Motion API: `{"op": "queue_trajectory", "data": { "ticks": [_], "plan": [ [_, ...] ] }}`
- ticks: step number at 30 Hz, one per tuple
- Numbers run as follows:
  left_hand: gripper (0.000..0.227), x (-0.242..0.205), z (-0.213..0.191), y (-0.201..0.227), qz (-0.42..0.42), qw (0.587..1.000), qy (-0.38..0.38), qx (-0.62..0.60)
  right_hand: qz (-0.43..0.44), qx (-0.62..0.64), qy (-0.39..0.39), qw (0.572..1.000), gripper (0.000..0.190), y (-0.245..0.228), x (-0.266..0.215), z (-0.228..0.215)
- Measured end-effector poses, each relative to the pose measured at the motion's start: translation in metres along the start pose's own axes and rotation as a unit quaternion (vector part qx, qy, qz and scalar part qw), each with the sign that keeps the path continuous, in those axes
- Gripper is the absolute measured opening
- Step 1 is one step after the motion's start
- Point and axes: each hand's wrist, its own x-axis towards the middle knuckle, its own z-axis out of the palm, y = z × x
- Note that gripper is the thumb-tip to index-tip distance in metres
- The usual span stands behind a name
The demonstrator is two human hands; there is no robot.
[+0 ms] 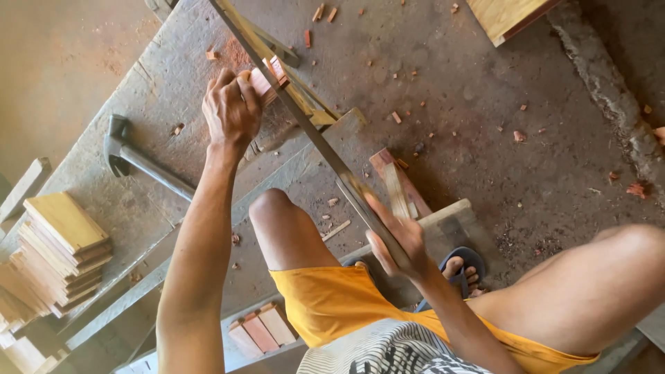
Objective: The recorder uses a hand saw to cut a small piece of wood on a workbench.
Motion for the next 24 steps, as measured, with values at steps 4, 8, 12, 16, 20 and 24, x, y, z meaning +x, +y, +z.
{"op": "queue_trajectory", "data": {
  "ticks": [4,8,12,16,20,24],
  "plan": [
    [0.032,-0.001,0.002,-0.005,0.003,1.0,0.002,-0.018,0.014,-0.011,0.007,1.0,0.046,-0.035,-0.061,-0.044],
    [0.031,-0.003,0.0,-0.003,0.012,1.0,0.013,-0.017,0.048,-0.006,0.014,0.999,0.049,-0.013,-0.041,-0.022],
    [0.029,-0.003,0.006,-0.011,0.02,1.0,0.008,-0.01,0.027,0.008,0.037,0.999,0.05,0.008,0.003,0.002],
    [0.027,-0.013,0.014,0.004,0.013,1.0,0.026,0.009,0.003,0.019,0.021,1.0,0.053,-0.022,0.009,-0.008],
    [0.025,-0.023,0.031,0.008,0.015,0.994,0.098,0.034,0.103,0.027,-0.01,0.994,0.053,-0.038,0.003,-0.012],
    [0.024,-0.021,0.035,0.008,0.022,0.991,0.114,0.066,0.076,-0.005,-0.007,0.997,0.051,-0.047,0.008,-0.015]
  ]
}}
